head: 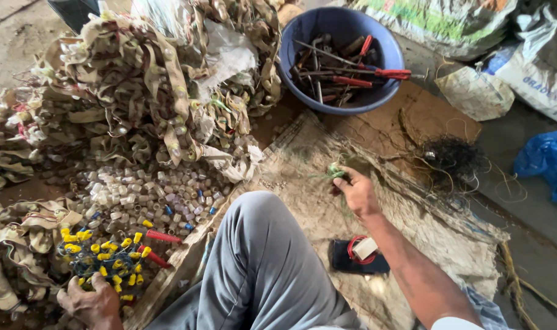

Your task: The person sits on the floor and uses pliers to cut yellow plastic caps off a string of lights. The removed caps fall onto a pile of other plastic pieces on the floor.

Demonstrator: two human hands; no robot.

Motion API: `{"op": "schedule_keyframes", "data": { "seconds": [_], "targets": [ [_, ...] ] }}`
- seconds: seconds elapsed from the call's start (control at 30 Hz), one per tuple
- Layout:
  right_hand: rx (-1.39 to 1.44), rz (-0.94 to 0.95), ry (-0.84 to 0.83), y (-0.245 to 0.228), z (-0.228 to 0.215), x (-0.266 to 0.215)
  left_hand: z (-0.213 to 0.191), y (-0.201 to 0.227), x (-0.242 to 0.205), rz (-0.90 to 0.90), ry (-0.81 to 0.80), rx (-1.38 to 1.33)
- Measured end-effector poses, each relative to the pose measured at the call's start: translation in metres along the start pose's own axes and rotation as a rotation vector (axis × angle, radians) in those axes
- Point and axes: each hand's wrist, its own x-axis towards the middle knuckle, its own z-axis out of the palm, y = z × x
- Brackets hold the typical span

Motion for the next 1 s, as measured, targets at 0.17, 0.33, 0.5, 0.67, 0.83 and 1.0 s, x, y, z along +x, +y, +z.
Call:
{"op": "schedule_keyframes", "data": {
  "seconds": [0.17,0.33,0.5,0.67,0.83,1.0],
  "targets": [
    [0.270,0.101,-0.093,-0.071,0.018,-0.003,0.001,0.002,0.002,-0.021,0.004,0.031],
    [0.336,0.128,-0.133,-0.089,0.030,-0.004,0.001,0.001,0.003,-0.035,-0.036,0.025],
    [0.335,0.080,-0.148,-0.086,0.027,-0.005,0.003,0.004,0.006,-0.083,-0.055,0.000],
    [0.314,0.075,-0.102,-0.089,0.024,-0.008,0.000,0.006,0.002,-0.078,-0.046,-0.004],
    [0.348,0.076,-0.117,-0.095,0.022,-0.014,-0.008,0.019,0.001,-0.164,-0.080,-0.013],
    [0.398,0.092,-0.121,-0.105,0.033,-0.005,-0.029,0.051,-0.004,-0.055,0.068,0.019]
  ]
}}
